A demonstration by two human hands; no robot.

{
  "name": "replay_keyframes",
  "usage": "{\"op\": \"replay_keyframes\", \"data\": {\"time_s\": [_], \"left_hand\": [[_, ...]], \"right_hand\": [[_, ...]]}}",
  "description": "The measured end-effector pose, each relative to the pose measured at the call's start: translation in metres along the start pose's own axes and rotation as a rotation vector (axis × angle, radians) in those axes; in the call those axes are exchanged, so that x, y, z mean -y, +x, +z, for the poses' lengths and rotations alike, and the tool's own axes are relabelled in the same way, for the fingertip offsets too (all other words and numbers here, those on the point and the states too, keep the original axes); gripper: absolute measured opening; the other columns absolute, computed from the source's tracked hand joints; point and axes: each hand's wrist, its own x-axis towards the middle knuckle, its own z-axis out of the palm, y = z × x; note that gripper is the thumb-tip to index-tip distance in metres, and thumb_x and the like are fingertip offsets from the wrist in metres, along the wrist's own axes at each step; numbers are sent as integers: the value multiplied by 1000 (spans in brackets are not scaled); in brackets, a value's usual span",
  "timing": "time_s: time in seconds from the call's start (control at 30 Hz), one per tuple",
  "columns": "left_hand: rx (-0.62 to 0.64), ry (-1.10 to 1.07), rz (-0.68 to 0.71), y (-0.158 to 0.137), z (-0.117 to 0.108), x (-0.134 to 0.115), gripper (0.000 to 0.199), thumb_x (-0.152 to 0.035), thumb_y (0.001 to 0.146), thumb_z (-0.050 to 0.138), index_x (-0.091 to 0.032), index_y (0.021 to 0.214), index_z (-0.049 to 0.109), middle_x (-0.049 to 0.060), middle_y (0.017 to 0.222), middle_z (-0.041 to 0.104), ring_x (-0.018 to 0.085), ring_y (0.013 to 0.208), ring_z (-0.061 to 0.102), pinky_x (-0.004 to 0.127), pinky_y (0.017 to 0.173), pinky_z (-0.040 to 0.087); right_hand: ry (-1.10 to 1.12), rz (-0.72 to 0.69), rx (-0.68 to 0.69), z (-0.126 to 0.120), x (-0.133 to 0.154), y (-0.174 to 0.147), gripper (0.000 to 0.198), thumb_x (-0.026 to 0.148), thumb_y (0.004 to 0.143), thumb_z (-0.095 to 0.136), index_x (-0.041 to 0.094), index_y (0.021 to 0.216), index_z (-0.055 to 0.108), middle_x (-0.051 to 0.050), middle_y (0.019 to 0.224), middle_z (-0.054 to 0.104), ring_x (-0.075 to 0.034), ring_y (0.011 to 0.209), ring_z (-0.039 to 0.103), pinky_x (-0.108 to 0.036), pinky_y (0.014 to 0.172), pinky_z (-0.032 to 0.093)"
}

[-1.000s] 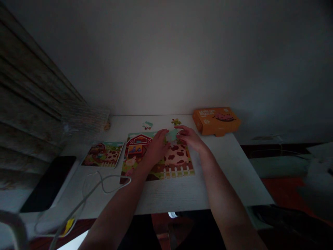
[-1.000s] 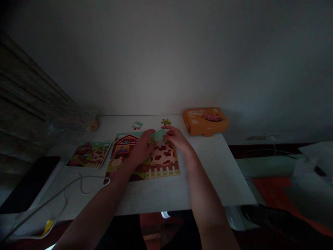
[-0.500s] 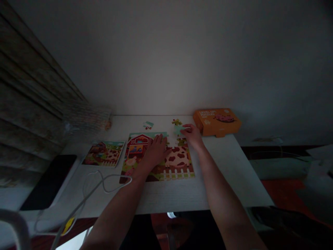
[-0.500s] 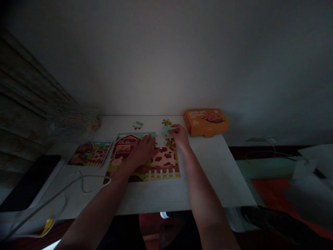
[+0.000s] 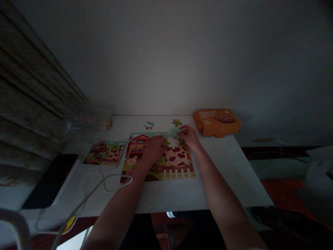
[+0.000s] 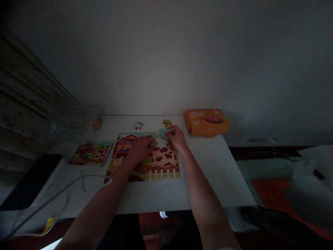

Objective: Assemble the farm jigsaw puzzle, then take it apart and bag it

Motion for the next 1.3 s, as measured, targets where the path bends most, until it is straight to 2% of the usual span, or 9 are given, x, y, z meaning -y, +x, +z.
{"op": "replay_keyframes", "data": {"time_s": [0.13, 0.3, 0.53, 0.77, 1.07, 1.2, 1.3], "left_hand": [[-12, -26, -19, 2, 0, 0, 30, -27, 93, 65, -25, 121, 73, 8, 146, 61, 27, 134, 57, 42, 115, 41], [-25, -29, -14, 1, 0, -2, 31, -27, 92, 66, -24, 123, 73, 9, 146, 61, 27, 134, 56, 42, 117, 40], [-27, -18, -13, 1, 2, -1, 31, -28, 94, 63, -24, 123, 73, 9, 147, 61, 28, 134, 56, 44, 116, 41], [-51, -31, -29, 3, 4, 0, 29, -27, 94, 61, -25, 121, 72, 8, 143, 63, 28, 133, 56, 45, 115, 41], [-44, -6, -66, 5, 8, 1, 39, -29, 96, 57, -25, 134, 62, 11, 151, 55, 28, 140, 49, 51, 119, 33], [-65, -19, -88, 5, 8, 3, 37, -32, 98, 54, -26, 133, 62, 11, 154, 52, 28, 143, 47, 55, 121, 30], [-129, -31, -171, 8, 3, 14, 40, -34, 97, 55, -27, 136, 60, 12, 158, 47, 28, 149, 40, 58, 124, 25]], "right_hand": [[-102, -44, 44, 4, -3, 0, 30, 33, 77, 69, 21, 105, 69, 1, 76, 67, -16, 67, 61, -28, 66, 47], [-334, -108, 28, 13, -11, 2, 29, 24, 83, 66, 22, 110, 74, -3, 88, 71, -18, 78, 63, -32, 79, 49], [-530, -167, 28, 21, -14, 5, 25, 22, 87, 67, 21, 111, 74, -8, 100, 70, -21, 92, 64, -36, 89, 49], [-570, -180, 36, 20, -12, 4, 24, 24, 90, 64, 22, 113, 74, -9, 107, 69, -21, 93, 65, -35, 90, 50], [-605, -161, 38, 21, -7, 0, 24, 24, 89, 67, 20, 112, 73, -10, 110, 66, -22, 96, 64, -34, 89, 49], [-535, -178, 19, 17, -6, 1, 23, 25, 89, 64, 20, 110, 73, -9, 106, 67, -20, 89, 64, -34, 86, 49], [-435, -156, -60, 5, -5, 5, 23, 27, 92, 57, 19, 106, 73, -8, 102, 69, -19, 80, 63, -34, 81, 50]]}}
